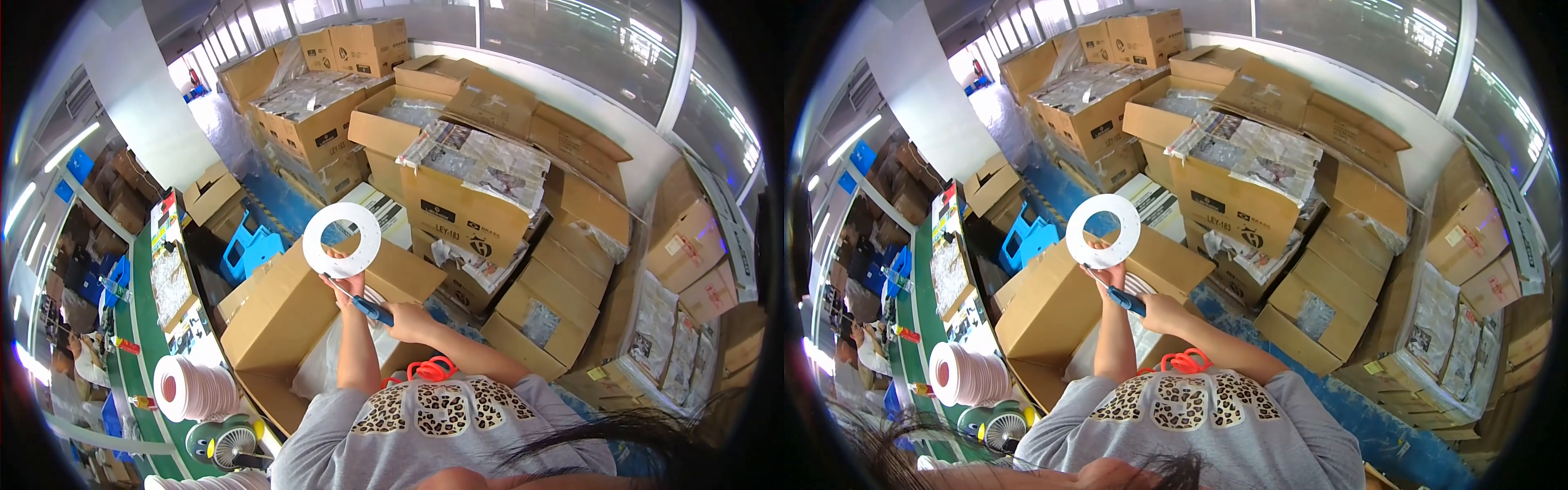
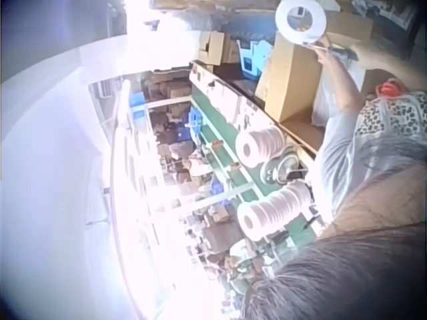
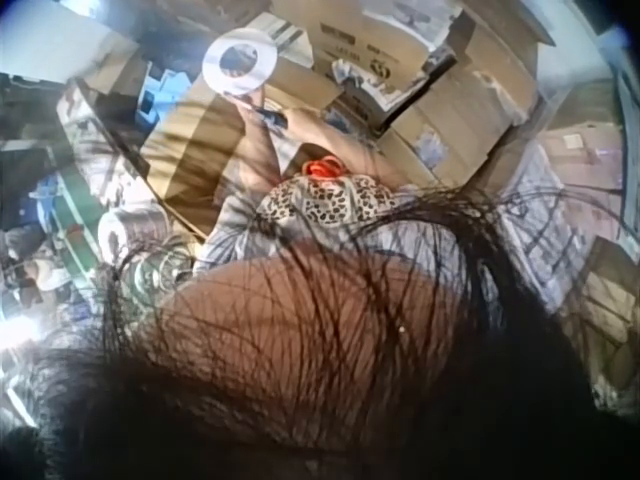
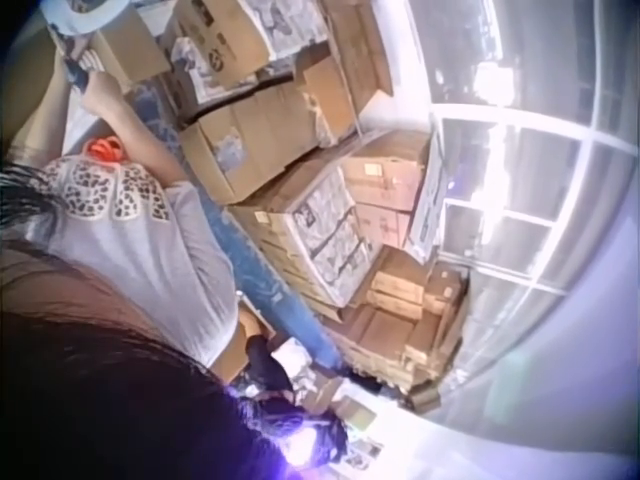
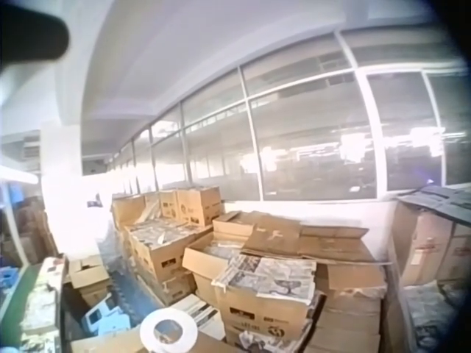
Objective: Sort and pack white circular components into a cardboard box.
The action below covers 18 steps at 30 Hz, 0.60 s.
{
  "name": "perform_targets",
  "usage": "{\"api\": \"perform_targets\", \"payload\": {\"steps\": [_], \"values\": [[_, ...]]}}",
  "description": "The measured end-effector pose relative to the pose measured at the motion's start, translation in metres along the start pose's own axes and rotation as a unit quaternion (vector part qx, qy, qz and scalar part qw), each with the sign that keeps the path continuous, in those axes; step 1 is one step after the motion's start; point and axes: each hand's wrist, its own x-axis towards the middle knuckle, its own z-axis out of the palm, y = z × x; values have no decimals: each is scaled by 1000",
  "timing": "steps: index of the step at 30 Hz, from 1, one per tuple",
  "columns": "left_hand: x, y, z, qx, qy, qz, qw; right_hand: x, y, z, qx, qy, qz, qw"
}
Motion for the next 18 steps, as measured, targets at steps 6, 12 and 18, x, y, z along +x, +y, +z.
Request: {"api": "perform_targets", "payload": {"steps": [6, 12, 18], "values": [[1, 5, 13, 20, 4, 34, 999, -10, 19, 0, 27, 36, 5, 999], [3, 16, 14, -18, 9, 69, 997, -16, 26, -9, 20, 58, 37, 997], [-3, 16, 15, -15, 24, 53, 998, -8, 24, -22, 26, 77, 61, 995]]}}
